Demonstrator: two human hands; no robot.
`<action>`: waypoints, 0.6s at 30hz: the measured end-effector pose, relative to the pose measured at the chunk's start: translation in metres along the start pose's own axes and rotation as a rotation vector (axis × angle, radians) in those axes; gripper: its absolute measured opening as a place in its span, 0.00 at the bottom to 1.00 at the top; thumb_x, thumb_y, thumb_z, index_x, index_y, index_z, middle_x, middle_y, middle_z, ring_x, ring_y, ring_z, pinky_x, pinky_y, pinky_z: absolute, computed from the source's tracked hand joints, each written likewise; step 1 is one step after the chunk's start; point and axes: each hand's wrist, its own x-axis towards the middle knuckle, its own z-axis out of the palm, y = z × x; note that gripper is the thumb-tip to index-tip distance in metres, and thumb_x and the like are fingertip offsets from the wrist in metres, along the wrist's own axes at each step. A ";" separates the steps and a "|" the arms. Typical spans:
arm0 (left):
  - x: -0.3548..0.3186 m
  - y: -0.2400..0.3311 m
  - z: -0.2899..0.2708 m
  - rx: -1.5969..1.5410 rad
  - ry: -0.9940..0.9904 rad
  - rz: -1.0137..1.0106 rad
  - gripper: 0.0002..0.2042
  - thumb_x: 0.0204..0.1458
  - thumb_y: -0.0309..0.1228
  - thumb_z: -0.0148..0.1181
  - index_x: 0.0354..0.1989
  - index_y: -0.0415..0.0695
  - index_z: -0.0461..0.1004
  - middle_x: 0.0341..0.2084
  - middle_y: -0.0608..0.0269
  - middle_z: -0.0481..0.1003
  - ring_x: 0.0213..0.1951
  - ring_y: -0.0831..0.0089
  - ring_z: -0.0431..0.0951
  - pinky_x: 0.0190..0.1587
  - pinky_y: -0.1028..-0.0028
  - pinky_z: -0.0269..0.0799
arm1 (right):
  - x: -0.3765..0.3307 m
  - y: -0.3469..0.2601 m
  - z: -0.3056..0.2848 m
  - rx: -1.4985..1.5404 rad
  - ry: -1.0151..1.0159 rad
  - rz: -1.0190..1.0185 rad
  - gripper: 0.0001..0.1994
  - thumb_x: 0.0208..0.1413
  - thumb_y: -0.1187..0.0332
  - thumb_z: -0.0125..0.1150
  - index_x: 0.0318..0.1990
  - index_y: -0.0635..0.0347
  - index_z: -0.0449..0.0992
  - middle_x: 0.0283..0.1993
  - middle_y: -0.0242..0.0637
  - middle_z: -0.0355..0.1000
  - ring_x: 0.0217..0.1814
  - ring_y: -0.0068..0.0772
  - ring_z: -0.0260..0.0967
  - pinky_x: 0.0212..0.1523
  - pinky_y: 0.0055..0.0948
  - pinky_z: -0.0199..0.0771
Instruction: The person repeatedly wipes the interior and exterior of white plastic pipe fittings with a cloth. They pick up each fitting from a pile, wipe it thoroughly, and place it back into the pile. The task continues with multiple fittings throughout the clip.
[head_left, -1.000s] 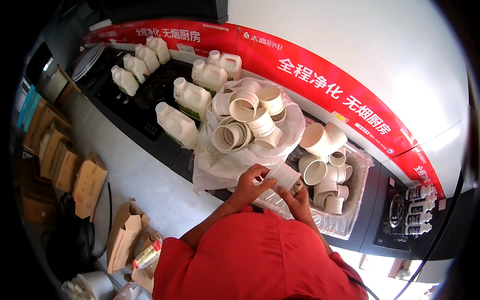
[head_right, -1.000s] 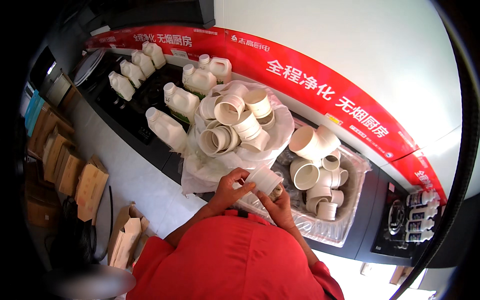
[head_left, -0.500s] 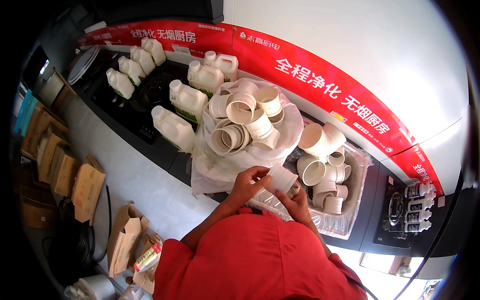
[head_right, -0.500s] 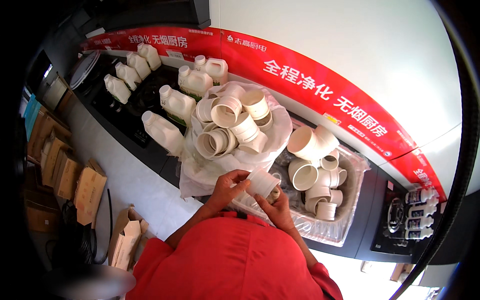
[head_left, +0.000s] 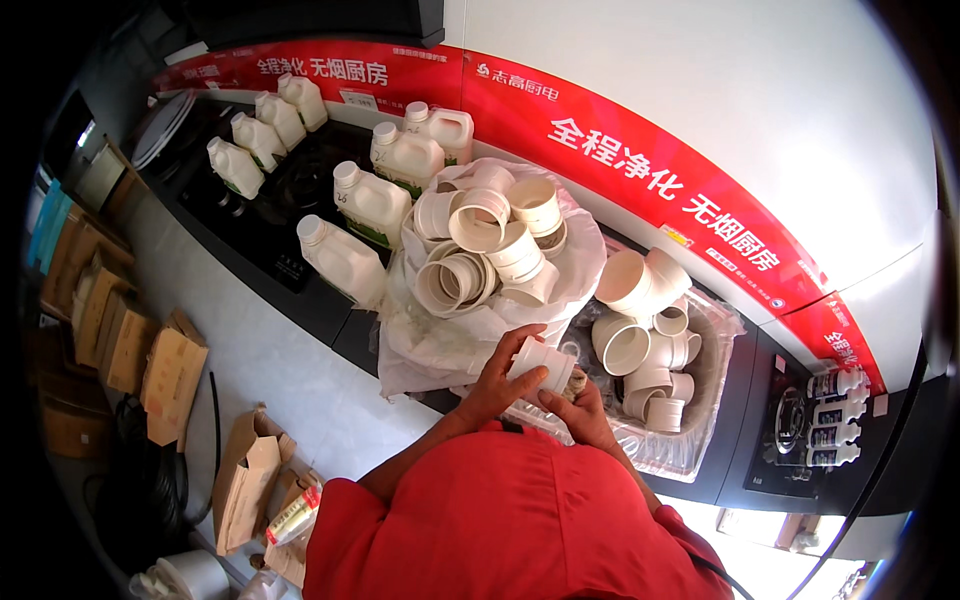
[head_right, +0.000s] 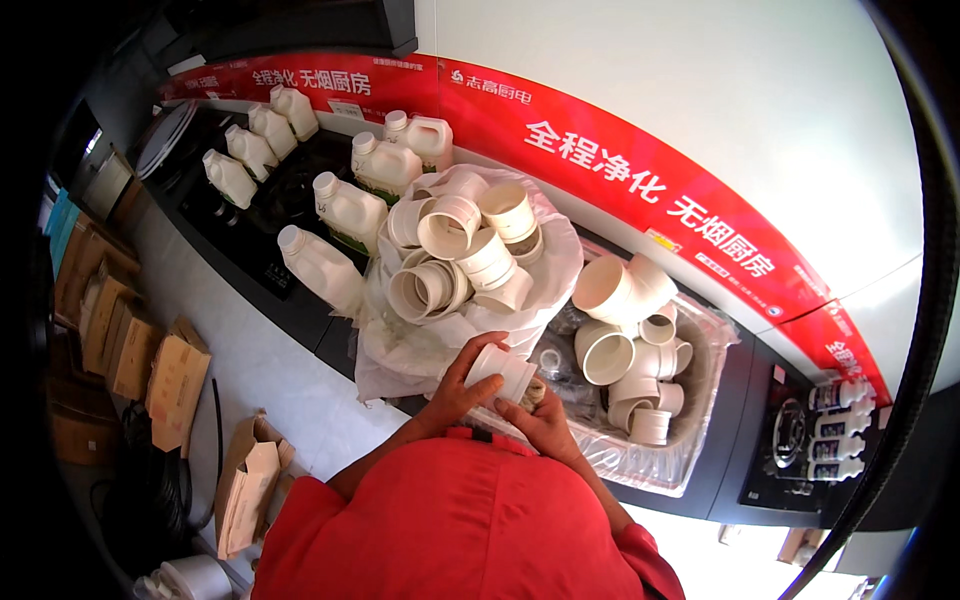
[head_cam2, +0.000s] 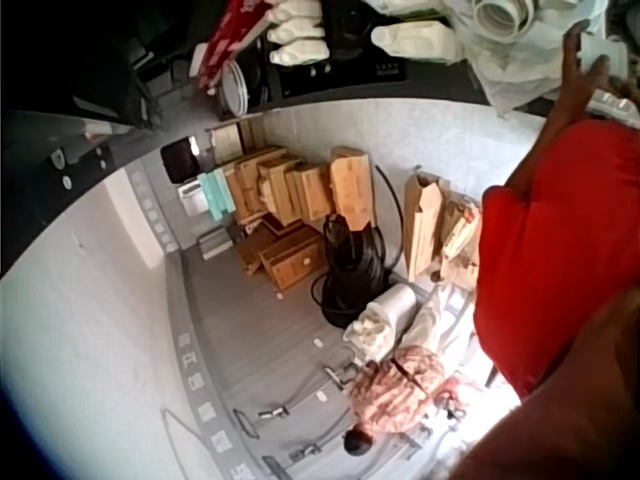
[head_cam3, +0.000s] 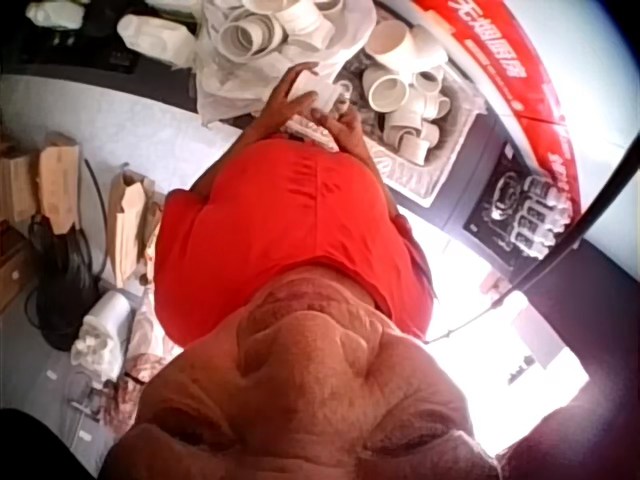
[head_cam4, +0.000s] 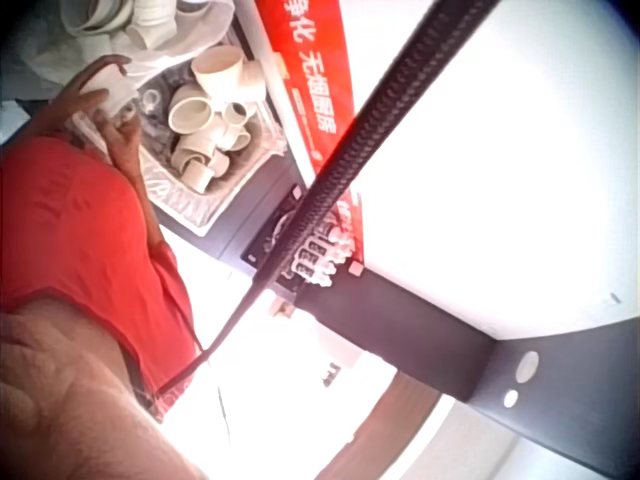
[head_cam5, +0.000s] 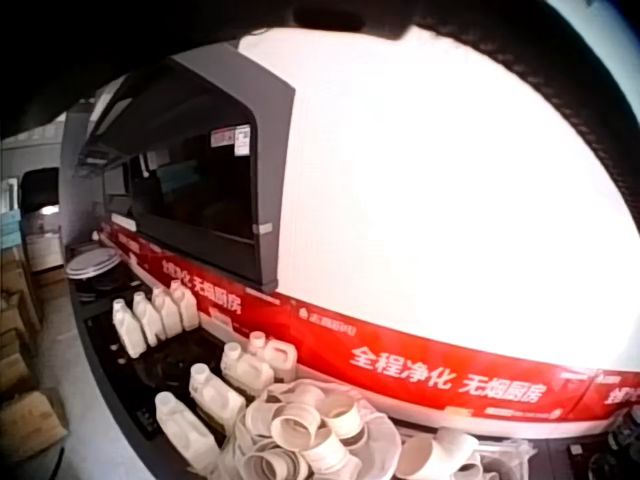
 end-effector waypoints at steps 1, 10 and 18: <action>0.001 -0.002 0.001 -0.017 0.021 -0.007 0.22 0.52 0.30 0.55 0.56 0.46 0.63 0.44 0.64 0.66 0.47 0.76 0.66 0.50 0.75 0.62 | 0.000 0.001 0.000 -0.004 -0.002 0.017 0.21 0.54 0.72 0.60 0.55 0.62 0.63 0.48 0.31 0.69 0.49 0.21 0.65 0.49 0.24 0.66; 0.003 0.000 -0.003 -0.207 0.159 -0.248 0.12 0.58 0.34 0.48 0.48 0.44 0.69 0.36 0.64 0.71 0.38 0.78 0.71 0.42 0.78 0.67 | 0.012 -0.002 -0.002 -0.466 -0.304 -0.111 0.24 0.50 0.69 0.63 0.53 0.64 0.64 0.49 0.41 0.69 0.49 0.33 0.68 0.49 0.30 0.67; 0.006 -0.007 -0.017 -0.518 0.083 -0.422 0.18 0.59 0.37 0.45 0.56 0.44 0.62 0.42 0.59 0.72 0.43 0.70 0.73 0.47 0.73 0.68 | 0.026 -0.007 -0.004 -0.810 -0.352 -0.262 0.26 0.46 0.70 0.65 0.54 0.64 0.64 0.46 0.47 0.69 0.48 0.42 0.69 0.48 0.33 0.69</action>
